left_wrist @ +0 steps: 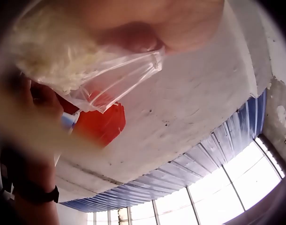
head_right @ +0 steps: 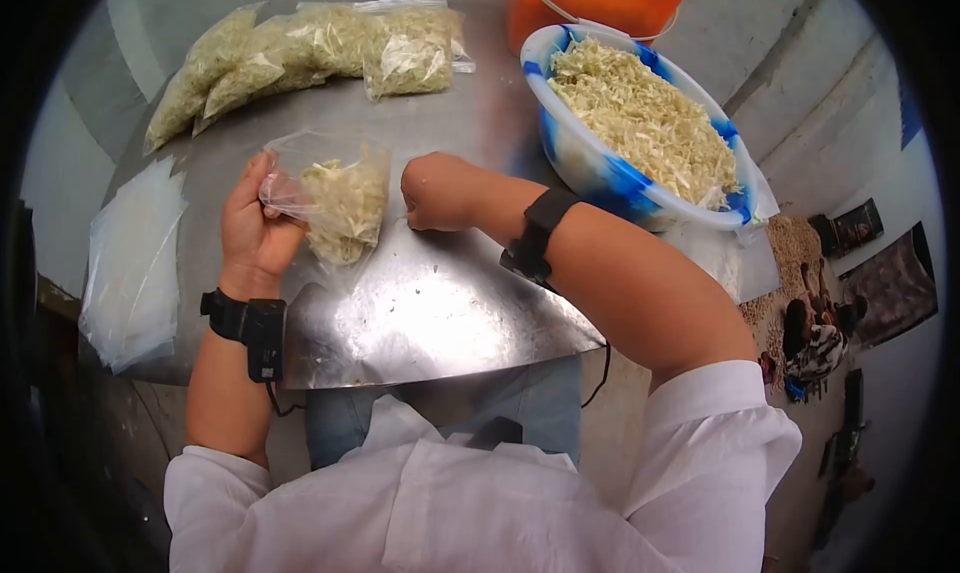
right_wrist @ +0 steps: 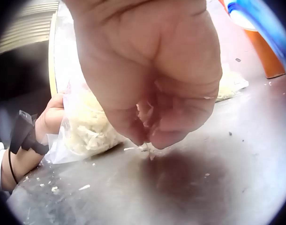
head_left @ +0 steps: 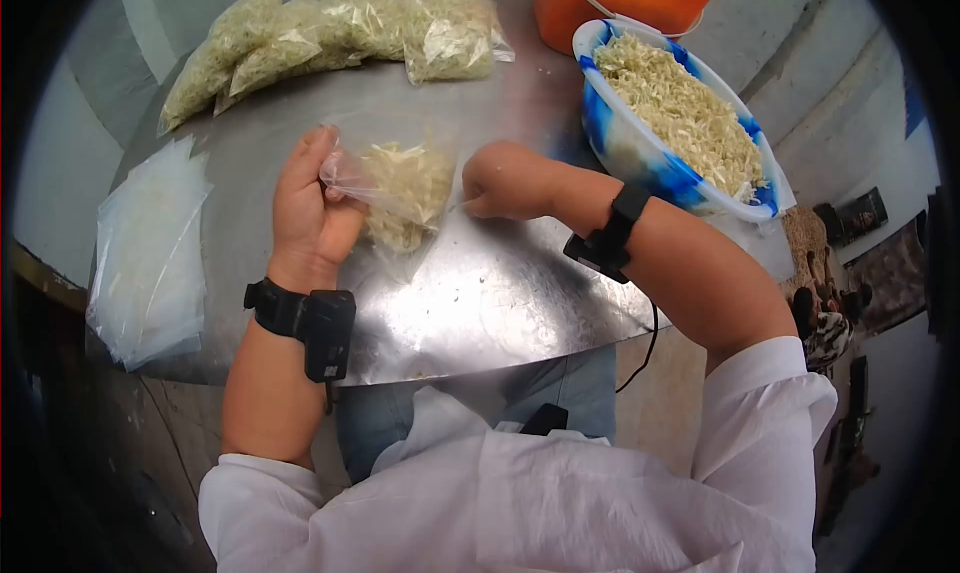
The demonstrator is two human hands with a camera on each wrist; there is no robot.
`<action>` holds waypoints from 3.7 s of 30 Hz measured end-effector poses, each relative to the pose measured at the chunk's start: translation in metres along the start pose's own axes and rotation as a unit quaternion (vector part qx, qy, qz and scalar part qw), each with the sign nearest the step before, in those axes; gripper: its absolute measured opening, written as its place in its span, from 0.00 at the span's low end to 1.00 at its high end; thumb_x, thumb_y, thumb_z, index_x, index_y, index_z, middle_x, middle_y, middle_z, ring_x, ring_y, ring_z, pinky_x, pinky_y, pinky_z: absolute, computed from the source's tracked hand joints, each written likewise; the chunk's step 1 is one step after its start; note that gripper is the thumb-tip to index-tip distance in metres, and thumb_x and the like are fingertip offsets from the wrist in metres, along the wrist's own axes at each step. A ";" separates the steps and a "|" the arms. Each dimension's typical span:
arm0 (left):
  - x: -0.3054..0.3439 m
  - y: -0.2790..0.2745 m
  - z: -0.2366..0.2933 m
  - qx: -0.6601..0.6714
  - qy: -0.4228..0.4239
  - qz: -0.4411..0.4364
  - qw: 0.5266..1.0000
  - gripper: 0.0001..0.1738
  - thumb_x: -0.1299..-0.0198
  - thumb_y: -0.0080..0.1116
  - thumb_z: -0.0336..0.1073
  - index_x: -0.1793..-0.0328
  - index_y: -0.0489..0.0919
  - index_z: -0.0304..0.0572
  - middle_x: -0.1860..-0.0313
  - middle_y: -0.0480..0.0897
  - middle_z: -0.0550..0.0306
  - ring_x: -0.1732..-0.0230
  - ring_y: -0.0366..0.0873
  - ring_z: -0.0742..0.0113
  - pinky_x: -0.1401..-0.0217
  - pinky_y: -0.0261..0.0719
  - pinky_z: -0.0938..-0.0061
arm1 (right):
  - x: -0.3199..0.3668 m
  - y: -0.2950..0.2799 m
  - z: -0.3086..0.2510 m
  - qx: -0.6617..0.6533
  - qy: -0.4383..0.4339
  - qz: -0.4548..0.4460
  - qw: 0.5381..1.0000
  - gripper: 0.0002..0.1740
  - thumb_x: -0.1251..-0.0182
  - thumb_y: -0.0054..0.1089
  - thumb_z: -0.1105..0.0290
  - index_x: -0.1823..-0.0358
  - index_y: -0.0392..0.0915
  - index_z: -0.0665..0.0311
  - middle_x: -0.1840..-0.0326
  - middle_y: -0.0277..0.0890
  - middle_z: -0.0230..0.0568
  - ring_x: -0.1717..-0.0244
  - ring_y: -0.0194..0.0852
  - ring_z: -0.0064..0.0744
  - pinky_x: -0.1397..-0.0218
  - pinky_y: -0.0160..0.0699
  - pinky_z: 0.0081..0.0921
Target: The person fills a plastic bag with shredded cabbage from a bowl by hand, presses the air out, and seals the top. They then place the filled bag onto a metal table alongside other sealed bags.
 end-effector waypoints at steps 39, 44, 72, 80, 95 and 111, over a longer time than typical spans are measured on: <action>0.019 0.036 -0.049 0.046 -0.119 -0.129 0.983 0.07 0.32 0.44 0.35 0.62 0.72 0.44 0.82 0.64 0.70 0.83 0.56 0.82 0.77 0.59 0.87 | 0.082 -0.119 -0.067 -0.132 -0.010 0.135 0.982 0.05 0.52 0.59 0.73 0.76 0.77 0.68 0.82 0.74 0.36 0.80 0.70 0.23 0.74 0.70 0.23; 0.021 0.035 -0.050 0.036 -0.131 -0.124 0.983 0.07 0.31 0.43 0.35 0.62 0.72 0.45 0.82 0.64 0.70 0.84 0.57 0.83 0.78 0.58 0.88 | 0.056 -0.100 -0.086 -0.067 -0.062 0.211 0.973 0.07 0.51 0.61 0.73 0.70 0.78 0.68 0.77 0.76 0.42 0.75 0.74 0.32 0.68 0.72 0.27; 0.022 0.030 -0.050 -0.011 -0.120 -0.078 0.990 0.06 0.34 0.47 0.34 0.65 0.72 0.50 0.84 0.65 0.71 0.86 0.57 0.82 0.80 0.60 0.88 | 0.169 -0.197 0.130 -0.138 0.226 0.325 0.908 0.08 0.47 0.58 0.74 0.67 0.81 0.71 0.78 0.76 0.39 0.78 0.74 0.24 0.73 0.72 0.22; 0.023 0.022 -0.049 -0.021 -0.120 -0.052 0.991 0.08 0.32 0.45 0.38 0.65 0.72 0.49 0.85 0.62 0.71 0.87 0.54 0.82 0.82 0.57 0.87 | 0.259 -0.199 0.208 0.138 0.383 0.178 0.896 0.32 0.57 0.71 0.69 0.46 0.74 0.68 0.49 0.76 0.53 0.46 0.74 0.43 0.44 0.71 0.31; 0.021 0.016 -0.045 -0.021 -0.112 -0.084 0.990 0.11 0.30 0.41 0.41 0.58 0.74 0.47 0.85 0.61 0.69 0.85 0.55 0.80 0.81 0.53 0.83 | 0.259 -0.152 0.243 0.042 0.416 0.007 0.908 0.50 0.59 0.72 0.70 0.31 0.55 0.58 0.40 0.68 0.53 0.42 0.70 0.41 0.41 0.70 0.29; 0.028 0.033 -0.059 -0.015 -0.125 -0.149 0.981 0.08 0.32 0.44 0.38 0.56 0.73 0.44 0.85 0.62 0.68 0.86 0.55 0.79 0.81 0.54 0.82 | 0.248 -0.173 0.186 0.102 0.335 0.141 0.926 0.25 0.58 0.63 0.72 0.53 0.76 0.68 0.61 0.78 0.54 0.58 0.77 0.49 0.53 0.74 0.32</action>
Point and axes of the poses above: each hand's wrist, its own x-axis away from the middle knuckle, its own y-axis out of the palm, z = x × y, the point moved 8 cm from there along -x, towards the middle knuckle
